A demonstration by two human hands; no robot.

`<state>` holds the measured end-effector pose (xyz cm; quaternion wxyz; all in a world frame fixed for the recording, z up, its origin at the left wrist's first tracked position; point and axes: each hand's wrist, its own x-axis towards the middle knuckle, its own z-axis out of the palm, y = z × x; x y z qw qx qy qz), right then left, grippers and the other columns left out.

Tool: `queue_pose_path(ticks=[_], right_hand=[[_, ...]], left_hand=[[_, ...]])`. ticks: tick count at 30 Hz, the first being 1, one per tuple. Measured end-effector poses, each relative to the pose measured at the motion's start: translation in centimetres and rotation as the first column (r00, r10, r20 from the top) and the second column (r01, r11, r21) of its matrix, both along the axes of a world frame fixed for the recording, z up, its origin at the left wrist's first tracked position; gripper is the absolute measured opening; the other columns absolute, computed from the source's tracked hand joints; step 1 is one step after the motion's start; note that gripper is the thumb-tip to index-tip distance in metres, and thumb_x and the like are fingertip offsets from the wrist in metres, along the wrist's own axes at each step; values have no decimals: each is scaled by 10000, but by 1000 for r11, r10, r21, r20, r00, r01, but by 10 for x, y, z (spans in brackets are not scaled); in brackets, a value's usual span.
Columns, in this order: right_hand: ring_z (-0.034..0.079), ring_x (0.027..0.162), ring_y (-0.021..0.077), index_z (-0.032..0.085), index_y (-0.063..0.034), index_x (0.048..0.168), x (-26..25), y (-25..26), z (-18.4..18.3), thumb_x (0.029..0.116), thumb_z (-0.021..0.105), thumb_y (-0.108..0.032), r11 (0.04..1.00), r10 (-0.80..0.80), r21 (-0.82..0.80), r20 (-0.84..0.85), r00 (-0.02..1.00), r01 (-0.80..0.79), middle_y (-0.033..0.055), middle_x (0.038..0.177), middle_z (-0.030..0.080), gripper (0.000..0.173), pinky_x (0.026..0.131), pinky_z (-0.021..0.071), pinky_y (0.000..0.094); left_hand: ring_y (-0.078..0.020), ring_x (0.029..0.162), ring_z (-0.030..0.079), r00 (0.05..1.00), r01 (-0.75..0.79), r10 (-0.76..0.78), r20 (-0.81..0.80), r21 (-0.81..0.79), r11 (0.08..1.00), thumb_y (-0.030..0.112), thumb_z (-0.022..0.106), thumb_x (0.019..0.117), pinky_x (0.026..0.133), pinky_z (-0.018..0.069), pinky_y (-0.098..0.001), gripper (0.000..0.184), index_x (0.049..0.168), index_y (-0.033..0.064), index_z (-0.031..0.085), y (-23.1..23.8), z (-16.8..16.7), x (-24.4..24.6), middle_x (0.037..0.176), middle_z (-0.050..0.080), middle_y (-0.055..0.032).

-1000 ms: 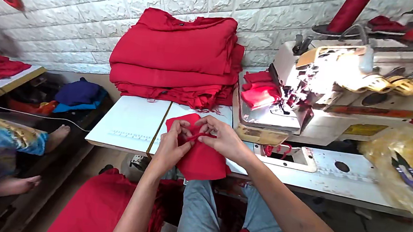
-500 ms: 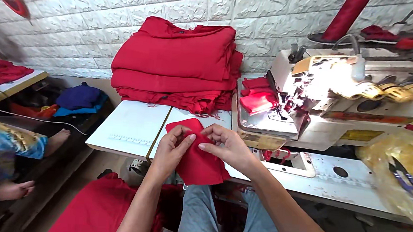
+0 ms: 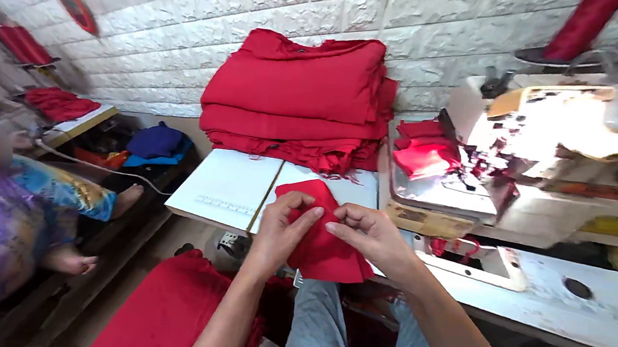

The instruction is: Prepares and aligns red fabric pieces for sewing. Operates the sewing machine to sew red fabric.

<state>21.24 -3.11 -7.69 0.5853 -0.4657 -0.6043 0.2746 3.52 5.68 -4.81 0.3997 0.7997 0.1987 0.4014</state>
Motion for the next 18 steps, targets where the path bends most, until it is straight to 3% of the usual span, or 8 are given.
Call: queue_pose_path(ticks=[4,8,15,18], right_hand=[[652,707,-10,696,-85,988,-8,1,-2,962,651,-190,998,-19,63,-50,999,22,-78,793,696,117,660,557,167],[666,699,14,681,-113,988,-19,2,-2,893,718,-133,986,-37,154,-184,982,66,-79,801,704,103,654,572,166],[688,778,12,717,-105,1044,-23,-2,-5,970,612,-84,976,35,215,-270,962,24,-85,877,732,130,724,586,168],[690,759,1,728,-109,1028,-23,-6,-3,958,594,-42,981,22,193,-299,954,38,-102,858,739,166,708,587,162]], left_hand=[[-67,977,658,998,63,-63,8,11,998,141,585,1022,942,529,-288,205,1059,-31,691,-3,6,-3,999,710,-60],[-60,853,634,998,67,-67,-7,43,997,140,547,1048,815,532,-252,222,1075,-54,651,-8,18,-6,926,674,-73],[-88,889,631,994,103,-99,-42,133,986,96,588,1010,829,512,-260,193,1038,-71,681,-14,34,-11,952,684,-116],[-133,914,644,996,72,-62,-59,189,979,98,606,1007,851,511,-295,193,1015,-76,690,-15,37,-12,962,690,-140]])
